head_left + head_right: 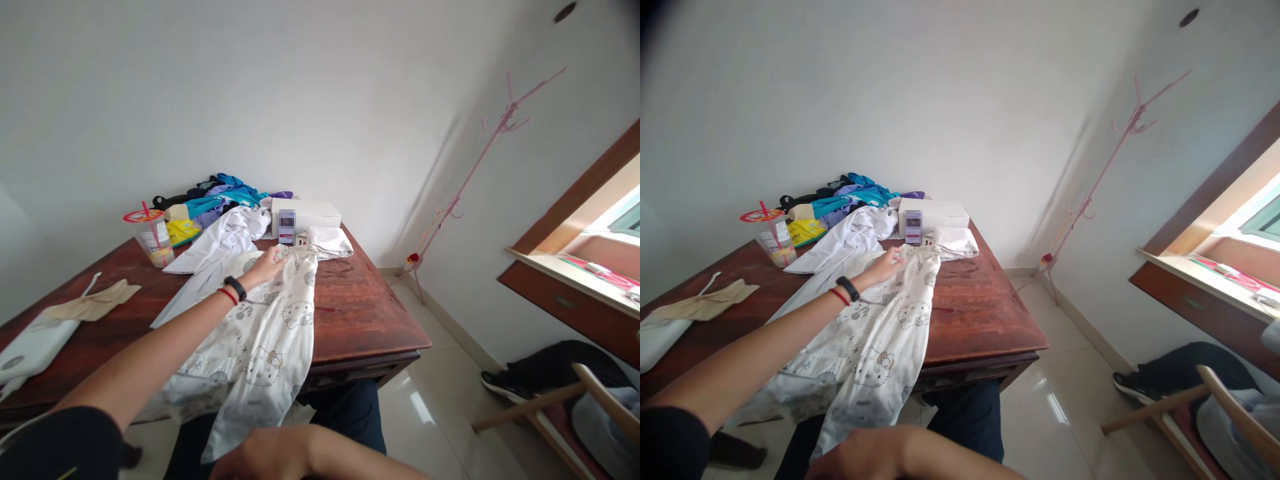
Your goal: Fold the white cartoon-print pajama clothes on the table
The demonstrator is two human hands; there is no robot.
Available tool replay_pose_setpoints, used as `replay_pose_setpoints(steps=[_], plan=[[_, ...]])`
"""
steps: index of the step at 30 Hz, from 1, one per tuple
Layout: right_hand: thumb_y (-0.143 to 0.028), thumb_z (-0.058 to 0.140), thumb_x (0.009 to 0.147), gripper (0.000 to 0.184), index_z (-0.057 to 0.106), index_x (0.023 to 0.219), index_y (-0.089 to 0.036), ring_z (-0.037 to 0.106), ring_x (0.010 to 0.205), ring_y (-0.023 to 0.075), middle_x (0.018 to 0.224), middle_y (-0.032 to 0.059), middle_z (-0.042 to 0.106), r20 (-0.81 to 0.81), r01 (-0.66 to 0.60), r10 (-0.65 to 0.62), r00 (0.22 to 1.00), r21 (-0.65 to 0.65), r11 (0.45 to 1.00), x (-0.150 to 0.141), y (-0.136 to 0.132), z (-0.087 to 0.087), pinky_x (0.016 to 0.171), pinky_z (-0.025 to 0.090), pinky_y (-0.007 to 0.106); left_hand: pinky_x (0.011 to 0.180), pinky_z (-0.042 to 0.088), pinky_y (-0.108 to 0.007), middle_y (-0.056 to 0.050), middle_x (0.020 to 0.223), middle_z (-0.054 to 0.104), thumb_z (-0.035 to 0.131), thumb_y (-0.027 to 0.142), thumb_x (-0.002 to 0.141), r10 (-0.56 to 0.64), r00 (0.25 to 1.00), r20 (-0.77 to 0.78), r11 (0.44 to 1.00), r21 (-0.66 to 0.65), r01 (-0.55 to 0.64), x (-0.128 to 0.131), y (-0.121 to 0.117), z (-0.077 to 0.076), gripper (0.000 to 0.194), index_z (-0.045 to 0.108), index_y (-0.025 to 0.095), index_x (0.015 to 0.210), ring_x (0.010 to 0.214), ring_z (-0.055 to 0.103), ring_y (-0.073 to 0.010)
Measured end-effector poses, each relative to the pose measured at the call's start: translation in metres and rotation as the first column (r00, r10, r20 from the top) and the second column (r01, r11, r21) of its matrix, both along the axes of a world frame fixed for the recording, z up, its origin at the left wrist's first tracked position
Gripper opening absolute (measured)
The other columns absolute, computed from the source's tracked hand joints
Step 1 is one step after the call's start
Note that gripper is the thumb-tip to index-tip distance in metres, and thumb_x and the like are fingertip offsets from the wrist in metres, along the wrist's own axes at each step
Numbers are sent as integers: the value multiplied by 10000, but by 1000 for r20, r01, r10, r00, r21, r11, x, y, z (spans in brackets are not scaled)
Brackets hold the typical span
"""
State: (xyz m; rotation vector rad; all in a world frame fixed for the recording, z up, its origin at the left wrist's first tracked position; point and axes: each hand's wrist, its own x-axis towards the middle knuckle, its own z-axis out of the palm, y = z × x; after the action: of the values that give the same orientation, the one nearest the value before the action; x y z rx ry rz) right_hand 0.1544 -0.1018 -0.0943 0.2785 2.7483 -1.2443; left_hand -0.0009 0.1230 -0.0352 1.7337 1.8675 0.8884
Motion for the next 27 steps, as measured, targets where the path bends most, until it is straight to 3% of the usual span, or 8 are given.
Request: replay_pose_setpoints(steps=[2, 5, 9, 11, 14, 15, 20, 27], plan=[[-468, 744, 836, 252, 724, 987, -268, 718, 658, 110, 665, -99, 694, -31, 25, -34, 999, -249, 968, 26, 17, 16, 590, 518, 134, 936, 528, -347, -122, 1182, 705, 595, 392, 906, -87, 996, -31, 992, 94, 90, -7, -43, 1, 324, 612, 209, 1173, 1060, 682, -264], [-401, 670, 917, 252, 731, 1055, -199, 675, 645, 124, 713, -40, 701, -185, 218, -300, 936, -366, 905, 53, 58, 44, 634, 530, 194, 867, 558, -363, -86, 1132, 725, 538, 537, 918, -139, 990, -17, 989, 40, 140, -17, -118, -4, 369, 640, 262, 1142, 879, 708, -244], [-328, 595, 968, 226, 737, 991, -154, 676, 779, 154, 828, 28, 731, -440, 576, -542, 716, -68, 815, 55, 149, 68, 755, 524, 262, 791, 583, -377, -94, 1090, 735, 558, 570, 911, -92, 993, 72, 992, -78, 97, -14, -197, -28, 425, 637, 263, 1195, 842, 713, -254], [-278, 616, 952, 200, 730, 1041, -141, 682, 881, 182, 968, 79, 742, -516, 732, -589, 622, 118, 671, 48, 202, 70, 829, 522, 293, 811, 586, -388, -103, 1153, 718, 597, 530, 899, -32, 998, 52, 999, -11, 33, -5, -218, -41, 426, 620, 271, 1235, 866, 708, -255], [-213, 650, 925, 344, 688, 1257, -130, 643, 1125, 257, 1271, 170, 675, -456, 845, -713, 533, 329, 421, 43, 270, 61, 968, 481, 344, 834, 586, -406, -101, 1155, 705, 598, 475, 911, 3, 1000, 9, 995, 99, -4, 10, -232, -55, 396, 610, 299, 1265, 927, 698, -272], [-180, 659, 909, 390, 675, 1291, -106, 628, 1159, 290, 1306, 207, 653, -440, 856, -739, 511, 340, 389, 44, 287, 57, 977, 471, 366, 836, 586, -406, -99, 1140, 704, 594, 457, 915, 3, 1000, 4, 993, 121, -4, 13, -233, -58, 373, 617, 310, 1257, 951, 694, -277], [-137, 674, 857, 205, 785, 1027, -104, 681, 985, 258, 1062, 151, 737, -389, 860, -776, 497, 336, 383, 64, 332, 34, 873, 483, 318, 804, 593, -401, -95, 1066, 710, 592, 379, 897, 4, 999, 34, 994, 107, -8, 16, -234, -67, 304, 654, 315, 1187, 899, 688, -273], [-263, 717, 825, 163, 779, 916, -143, 673, 852, 216, 989, 103, 733, -417, 908, -807, 418, 205, 365, 96, 347, 11, 790, 504, 323, 870, 588, -392, -51, 1133, 735, 546, 324, 919, -6, 1000, 26, 993, 119, 3, 15, -229, -76, 275, 657, 355, 1169, 970, 720, -272]])
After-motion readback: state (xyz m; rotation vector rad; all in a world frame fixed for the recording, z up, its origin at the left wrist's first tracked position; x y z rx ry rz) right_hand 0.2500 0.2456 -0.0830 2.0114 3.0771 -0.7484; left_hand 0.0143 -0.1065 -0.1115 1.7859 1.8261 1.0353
